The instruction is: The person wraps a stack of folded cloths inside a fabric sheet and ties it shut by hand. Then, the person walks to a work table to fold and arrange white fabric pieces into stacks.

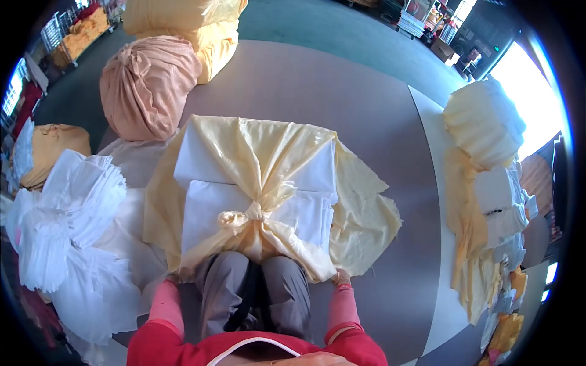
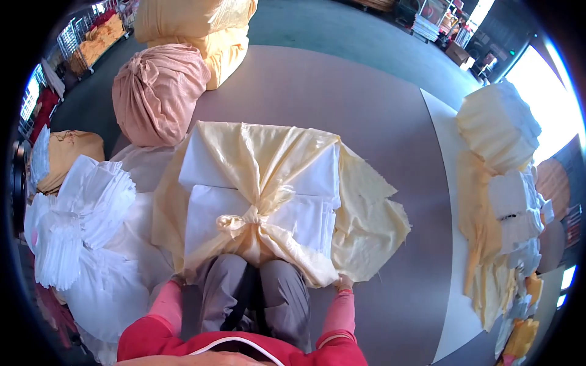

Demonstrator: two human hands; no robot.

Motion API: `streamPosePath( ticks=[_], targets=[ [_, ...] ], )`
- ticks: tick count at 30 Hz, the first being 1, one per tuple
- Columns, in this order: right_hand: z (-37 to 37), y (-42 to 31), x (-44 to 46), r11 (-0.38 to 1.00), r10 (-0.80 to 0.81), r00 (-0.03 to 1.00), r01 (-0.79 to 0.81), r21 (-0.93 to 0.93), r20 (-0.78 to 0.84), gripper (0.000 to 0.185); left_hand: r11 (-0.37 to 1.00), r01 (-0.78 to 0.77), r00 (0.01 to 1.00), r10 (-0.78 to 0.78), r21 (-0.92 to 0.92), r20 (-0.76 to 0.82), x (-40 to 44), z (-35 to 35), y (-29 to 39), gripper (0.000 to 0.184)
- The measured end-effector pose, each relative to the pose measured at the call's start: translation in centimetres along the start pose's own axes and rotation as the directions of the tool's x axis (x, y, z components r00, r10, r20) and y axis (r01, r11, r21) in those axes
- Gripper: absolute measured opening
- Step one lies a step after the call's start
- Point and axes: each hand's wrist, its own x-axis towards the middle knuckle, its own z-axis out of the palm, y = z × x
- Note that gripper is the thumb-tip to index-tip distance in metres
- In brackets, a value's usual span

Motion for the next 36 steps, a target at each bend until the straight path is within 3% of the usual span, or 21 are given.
streamPosePath(
  ticks=[1,2,5,6,8,10,11,13,14,15,17,20,23,25,26,29,30,31,32,33,36],
  targets=[
    [-0.1,0.7,1.5,0.733,0.046,0.998,-0.055,0.678,0.031,0.040,0.997,-0.018,0.997,0.023,-0.075,0.071,0.5,0.3,-0.1,0.039],
    [-0.7,0.2,2.4,0.432,-0.032,0.999,-0.021,0.902,0.039,0.034,0.989,-0.030,0.987,0.052,-0.145,0.152,1.1,0.6,0.0,0.040],
    [-6.6,-3.0,2.1,-0.202,-0.517,0.855,-0.076,0.976,-0.041,0.023,0.948,-0.087,0.930,0.188,-0.305,0.317,3.0,0.9,2.6,0.042],
    [-7.8,-4.8,0.1,-0.258,-0.536,0.841,-0.078,0.963,-0.075,0.024,0.926,-0.128,0.928,0.238,-0.355,0.288,3.5,1.0,3.7,0.043],
    [-8.4,-9.5,-6.9,-0.189,-0.537,0.838,-0.010,0.982,-0.095,0.025,0.806,-0.339,0.934,0.349,-0.486,-0.074,-0.9,3.1,6.5,0.045],
    [-7.2,-13.1,-14.8,0.041,-0.629,0.775,0.097,0.994,-0.050,0.027,0.784,-0.318,0.940,0.334,-0.533,-0.071,-3.9,4.6,7.7,0.045],
    [-6.5,-12.8,-16.3,0.271,-0.774,0.633,0.291,0.918,0.028,0.028,0.774,-0.311,0.943,0.325,-0.551,-0.074,-4.4,4.5,7.6,0.046],
    [-4.7,-11.4,-19.2,0.413,-0.911,0.322,0.732,0.542,0.259,0.032,0.756,-0.408,0.885,0.465,-0.511,-0.018,-0.9,3.0,7.1,0.047],
    [-3.9,-10.8,-21.5,0.505,-0.810,0.331,0.814,0.288,0.483,0.034,0.752,-0.449,0.853,0.522,-0.483,0.019,0.4,1.7,6.5,0.048],
    [-3.0,-10.2,-23.9,0.454,-0.661,0.321,0.891,0.021,0.678,0.037,0.775,-0.415,0.870,0.492,-0.476,0.041,-0.9,1.2,6.1,0.047],
    [-2.4,-13.5,-27.8,0.287,-0.058,0.538,0.816,-0.502,0.841,0.043,0.800,-0.341,0.896,0.435,-0.494,0.086,-5.7,3.5,6.0,0.046],
    [-4.5,-12.7,-23.9,0.411,-0.510,0.442,0.879,-0.243,0.738,0.049,0.763,-0.447,0.860,0.510,-0.467,0.009,-12.1,6.6,7.9,0.043],
    [-5.2,-16.5,-22.5,0.444,-0.736,0.531,0.847,-0.292,0.420,0.058,0.781,-0.458,0.717,0.607,-0.424,0.343,-11.7,6.1,10.8,0.039],
    [-3.7,-19.3,-22.5,0.442,-0.839,0.479,0.877,-0.190,0.257,0.064,0.865,-0.369,0.789,0.484,-0.339,0.378,-11.2,6.1,11.9,0.037],
    [-2.4,-20.8,-22.7,0.407,-0.883,0.421,0.907,-0.108,0.207,0.067,0.911,-0.249,0.615,0.411,-0.329,0.673,-13.2,6.5,12.6,0.037],
    [2.7,-25.7,-24.1,0.220,-0.964,0.230,0.972,-0.083,0.131,0.073,0.925,-0.375,0.820,0.305,0.052,0.485,-14.7,9.8,13.7,0.041],
    [4.7,-27.3,-24.6,0.143,-0.980,0.156,0.983,-0.112,0.125,0.075,0.883,-0.450,0.860,0.389,0.131,0.331,-12.9,10.3,13.8,0.037],
    [6.7,-28.9,-25.1,0.042,-0.993,0.057,0.989,-0.143,0.106,0.077,0.725,-0.621,0.783,0.582,0.298,0.217,-7.9,9.5,13.7,0.045],
    [8.9,-30.5,-25.6,-0.060,-0.995,-0.046,0.983,-0.173,0.088,0.080,0.806,-0.577,0.816,0.561,0.130,0.141,-4.6,9.3,13.5,0.045],
    [10.8,-31.8,-26.1,-0.159,-0.986,-0.148,0.967,-0.201,0.071,0.083,0.885,-0.419,0.898,0.437,0.201,-0.051,-4.5,10.1,13.8,0.046],
    [15.0,-34.9,-28.9,-0.215,-0.976,-0.178,0.817,-0.535,0.122,0.094,0.897,-0.355,0.892,0.409,0.262,-0.193,-3.7,11.8,12.1,0.048]
  ],
)
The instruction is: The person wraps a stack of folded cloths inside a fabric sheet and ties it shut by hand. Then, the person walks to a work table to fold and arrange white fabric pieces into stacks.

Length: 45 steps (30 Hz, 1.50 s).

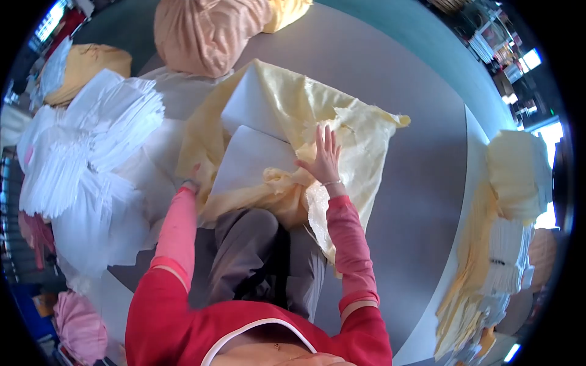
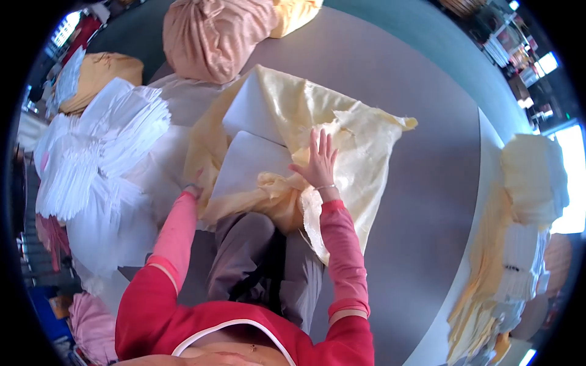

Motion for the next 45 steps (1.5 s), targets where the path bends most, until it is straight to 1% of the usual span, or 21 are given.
streamPosePath(
  ticks=[1,2,4,6,7,9,12,13,14,16,17,18,20,21,22,26,30,31,38,40,45],
  targets=[
    [0.6,-0.1,1.0,0.997,-0.067,0.998,0.067,-0.037,-0.006,0.090,0.998,-0.065,0.998,0.065,0.005,0.011,0.2,0.5,-1.1,0.049],
    [1.3,0.3,1.6,0.995,-0.042,0.992,0.052,-0.083,0.117,0.082,0.991,-0.131,0.991,0.131,0.010,0.026,0.6,1.0,-2.0,0.051],
    [2.7,2.1,2.6,0.981,0.031,0.940,0.036,-0.191,0.339,0.065,0.994,-0.053,0.995,0.061,-0.096,0.080,0.7,1.6,-1.8,0.053],
    [4.2,5.8,3.2,0.999,0.013,0.938,0.004,-0.048,0.346,0.045,0.925,0.245,0.960,-0.190,-0.289,0.203,0.8,1.9,-0.6,0.054],
    [4.8,6.8,3.3,1.000,0.007,0.937,-0.016,0.022,0.349,0.035,0.994,0.033,0.978,-0.053,0.101,0.204,2.2,1.5,-1.1,0.046],
    [2.5,5.1,3.3,0.949,0.149,0.985,-0.169,0.267,0.092,0.023,0.854,-0.217,0.965,0.114,0.473,0.236,4.2,1.3,-2.2,0.045],
    [-3.7,-1.9,2.4,0.661,0.300,0.949,-0.139,0.738,-0.090,0.009,0.713,-0.308,0.949,0.186,0.630,0.255,7.2,0.4,-4.0,0.043],
    [-3.8,-3.3,0.1,0.377,0.260,0.963,-0.169,0.911,0.071,0.015,0.667,-0.325,0.945,0.196,0.671,0.262,8.2,0.0,-4.6,0.043],
    [-4.4,-6.2,-2.6,0.496,0.040,0.999,-0.028,0.868,0.009,0.017,0.620,-0.337,0.941,0.202,0.709,0.271,9.5,-0.3,-5.6,0.042],
    [-6.8,-13.3,-5.9,0.607,-0.404,0.914,0.298,0.736,-0.036,0.029,0.547,-0.365,0.931,0.214,0.753,0.296,10.9,-0.8,-6.2,0.042],
    [-7.9,-15.5,-5.2,0.548,-0.443,0.897,0.267,0.793,0.003,0.023,0.532,-0.370,0.929,0.218,0.762,0.299,11.7,-0.7,-6.7,0.042],
    [-8.3,-16.7,-4.6,0.484,-0.484,0.874,0.234,0.843,0.036,0.018,0.572,-0.360,0.933,0.221,0.737,0.284,10.6,-0.8,-6.1,0.042],
    [-6.9,-16.5,-4.8,0.213,-0.017,0.975,-0.214,0.953,0.222,0.010,0.637,-0.333,0.943,0.221,0.695,0.249,9.4,-0.4,-5.3,0.041],
    [-6.4,-16.1,-4.5,0.144,0.038,0.984,-0.177,0.974,0.173,0.008,0.667,-0.309,0.951,0.211,0.678,0.226,9.4,-0.3,-5.1,0.040],
    [-6.7,-15.1,-4.4,0.093,0.012,0.961,-0.277,0.956,0.277,0.007,0.702,-0.280,0.960,0.197,0.655,0.200,9.4,-0.2,-5.0,0.039],
    [-8.0,-13.0,-4.2,0.193,0.090,0.988,-0.141,0.971,0.125,0.012,0.849,-0.133,0.991,0.100,0.512,0.092,10.0,0.1,-4.7,0.035],
    [-9.5,-8.8,-2.8,0.495,0.280,0.959,-0.188,0.848,0.049,0.026,0.967,0.006,1.000,-0.012,0.255,0.024,10.7,0.3,-4.4,0.032],
    [-9.7,-7.6,-2.6,0.453,0.357,0.920,-0.322,0.831,0.161,0.032,0.983,0.028,0.999,-0.032,0.182,0.015,10.9,0.5,-4.4,0.031],
    [-8.8,-3.9,-2.2,0.467,0.458,0.881,-0.351,0.811,0.118,0.030,0.939,0.079,0.997,-0.082,-0.334,0.004,13.6,0.0,-3.2,0.028],
    [-8.1,-3.1,-2.5,0.390,0.508,0.844,-0.404,0.827,0.173,0.026,0.898,0.092,0.995,-0.097,-0.430,0.011,14.5,-0.7,-2.7,0.027],
    [-7.4,-2.3,-3.0,0.413,0.513,0.841,-0.419,0.809,0.173,0.021,0.821,0.113,0.991,-0.135,-0.560,0.003,15.6,-1.5,-1.8,0.027]
  ],
)
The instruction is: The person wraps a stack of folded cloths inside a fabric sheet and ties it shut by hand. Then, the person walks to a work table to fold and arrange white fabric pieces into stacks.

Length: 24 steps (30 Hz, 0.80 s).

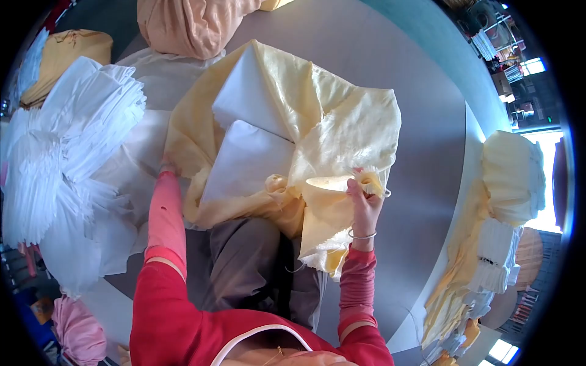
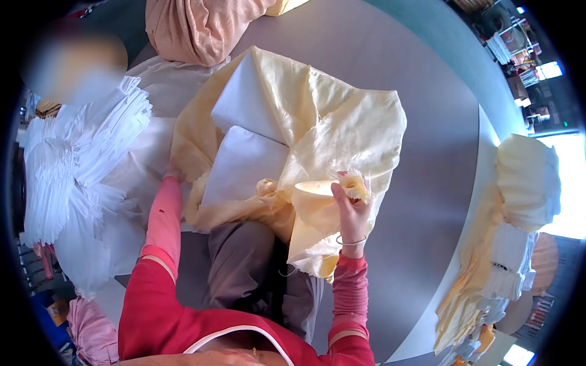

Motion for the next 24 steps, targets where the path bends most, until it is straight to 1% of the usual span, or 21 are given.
streamPosePath(
  ticks=[6,8,12,14,17,20,22,24],
  targets=[
    [-0.7,0.3,-0.5,1.000,0.022,1.000,-0.022,-0.020,0.001,0.020,0.992,-0.057,0.997,0.050,-0.110,-0.061,0.0,-0.1,-1.3,0.030],
    [-0.9,0.5,-0.7,0.999,0.030,0.999,-0.031,-0.029,-0.016,0.019,0.987,-0.067,0.997,0.060,-0.145,-0.048,0.1,-0.2,-1.3,0.031],
    [-1.3,1.1,-0.9,0.995,0.036,0.999,-0.037,-0.092,-0.008,0.020,0.982,-0.004,1.000,0.007,-0.186,0.014,0.3,0.0,-0.1,0.031],
    [-1.3,1.1,-0.8,0.994,0.027,1.000,-0.027,-0.108,0.000,0.021,0.980,0.024,1.000,-0.022,-0.196,0.015,0.4,0.3,0.6,0.030],
    [-1.2,1.1,-0.7,0.995,0.018,1.000,-0.019,-0.095,-0.005,0.021,0.973,0.026,0.998,-0.036,-0.230,-0.042,0.7,-0.2,0.3,0.029],
    [-1.1,1.7,-0.6,0.997,0.018,0.999,-0.021,-0.077,-0.038,0.021,0.950,-0.022,0.994,-0.014,-0.312,-0.111,1.4,-0.9,-0.5,0.028],
    [-1.0,2.2,-0.5,0.996,0.029,0.999,-0.031,-0.080,-0.036,0.021,0.933,-0.043,0.992,-0.004,-0.357,-0.128,2.2,-0.9,-0.6,0.028],
    [-1.0,2.1,-0.5,0.995,0.039,0.999,-0.041,-0.093,-0.022,0.020,0.928,-0.030,0.993,-0.014,-0.371,-0.116,2.3,-0.5,0.0,0.027]
  ],
)
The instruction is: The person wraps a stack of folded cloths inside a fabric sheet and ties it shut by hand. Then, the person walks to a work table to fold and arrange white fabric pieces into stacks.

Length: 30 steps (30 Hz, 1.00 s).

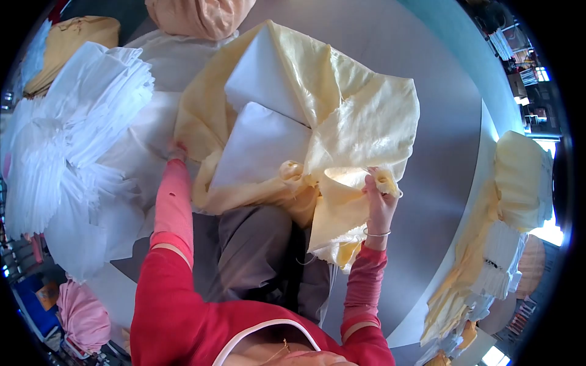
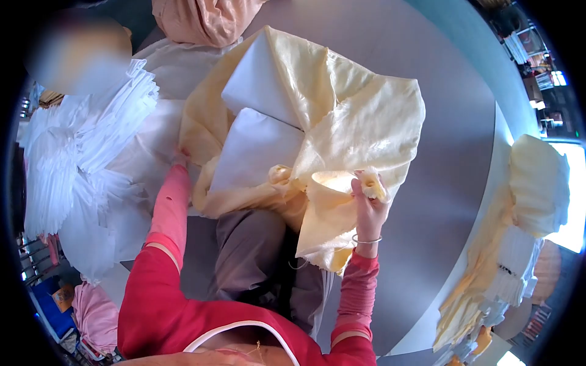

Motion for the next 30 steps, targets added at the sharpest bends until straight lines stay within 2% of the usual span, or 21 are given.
streamPosePath(
  ticks=[3,5,8,11,13,15,16,18,21,22,23,24,25,26,27,28,29,30],
  targets=[
    [0.2,-0.7,0.2,1.000,0.003,0.999,-0.002,-0.008,0.045,0.021,0.968,0.150,0.986,-0.161,0.200,0.041,-0.9,1.0,1.7,0.030],
    [0.3,-1.0,0.4,1.000,0.005,0.998,-0.005,0.001,0.070,0.020,0.960,0.135,0.984,-0.160,0.246,0.084,-1.3,1.3,1.4,0.031],
    [0.7,-1.2,0.8,1.000,0.000,0.999,0.000,-0.014,0.041,0.019,0.942,-0.011,0.979,-0.059,0.337,0.196,-1.2,1.0,0.3,0.034],
    [1.0,-0.6,0.7,1.000,-0.018,0.999,0.017,0.022,0.040,0.018,0.832,-0.283,0.912,0.080,0.478,0.402,-0.8,0.1,-1.3,0.037],
    [1.1,-0.7,0.6,1.000,-0.010,0.998,0.010,0.003,0.065,0.016,0.644,-0.525,0.812,0.185,0.556,0.553,-0.3,-0.8,-2.2,0.039],
    [1.1,-0.7,0.7,0.999,-0.017,0.995,0.020,-0.031,0.098,0.016,0.303,-0.675,0.738,0.282,0.673,0.613,-0.9,-1.0,-2.2,0.041],
    [1.1,-0.7,0.8,0.998,-0.029,0.994,0.035,-0.049,0.103,0.016,0.046,-0.597,0.764,0.335,0.801,0.551,-1.0,-0.7,-2.0,0.042],
    [0.9,-0.7,1.0,0.994,-0.050,0.992,0.061,-0.089,0.116,0.016,-0.418,-0.243,0.778,0.454,0.875,0.433,-4.2,0.8,-1.2,0.044],
    [0.8,-1.5,0.8,0.993,-0.064,0.990,0.076,-0.086,0.126,0.017,-0.401,-0.394,0.778,0.334,0.827,0.532,-12.7,3.0,1.2,0.043],
    [0.5,-1.6,0.7,0.993,-0.064,0.989,0.076,-0.086,0.130,0.017,-0.298,-0.452,0.765,0.355,0.841,0.537,-12.8,3.5,2.1,0.043],
    [0.3,-1.7,0.6,0.994,-0.065,0.989,0.076,-0.085,0.133,0.017,-0.061,-0.545,0.765,0.371,0.836,0.526,-11.8,4.1,3.5,0.043],
    [0.0,-1.8,0.4,0.994,-0.065,0.989,0.077,-0.083,0.133,0.017,0.359,-0.608,0.785,0.406,0.708,0.468,-9.8,4.9,5.5,0.043],
    [-0.2,-2.1,0.1,0.995,-0.057,0.990,0.066,-0.070,0.127,0.017,0.724,-0.562,0.808,0.377,0.399,0.453,-9.3,6.3,8.2,0.043],
    [-0.5,-2.4,-0.1,0.997,-0.049,0.991,0.056,-0.058,0.125,0.018,0.893,-0.430,0.807,0.312,0.136,0.500,-10.7,8.3,10.8,0.043],
    [-0.8,-2.7,-0.3,0.998,-0.042,0.991,0.048,-0.046,0.125,0.018,0.948,-0.315,0.766,0.231,0.037,0.601,-14.1,10.5,13.2,0.043],
    [-1.1,-2.9,-0.6,0.997,-0.054,0.993,0.059,-0.045,0.104,0.020,0.949,-0.286,0.696,0.109,0.135,0.709,-20.1,12.9,13.9,0.041],
    [-1.5,-3.0,-0.8,0.996,-0.068,0.994,0.072,-0.045,0.088,0.021,0.929,-0.285,0.606,-0.015,0.235,0.796,-26.5,15.3,14.6,0.038],
    [-1.8,-3.2,-0.9,0.995,-0.084,0.994,0.087,-0.047,0.076,0.022,0.901,-0.360,0.585,0.016,0.241,0.811,-32.3,16.2,12.0,0.031]
  ],
)
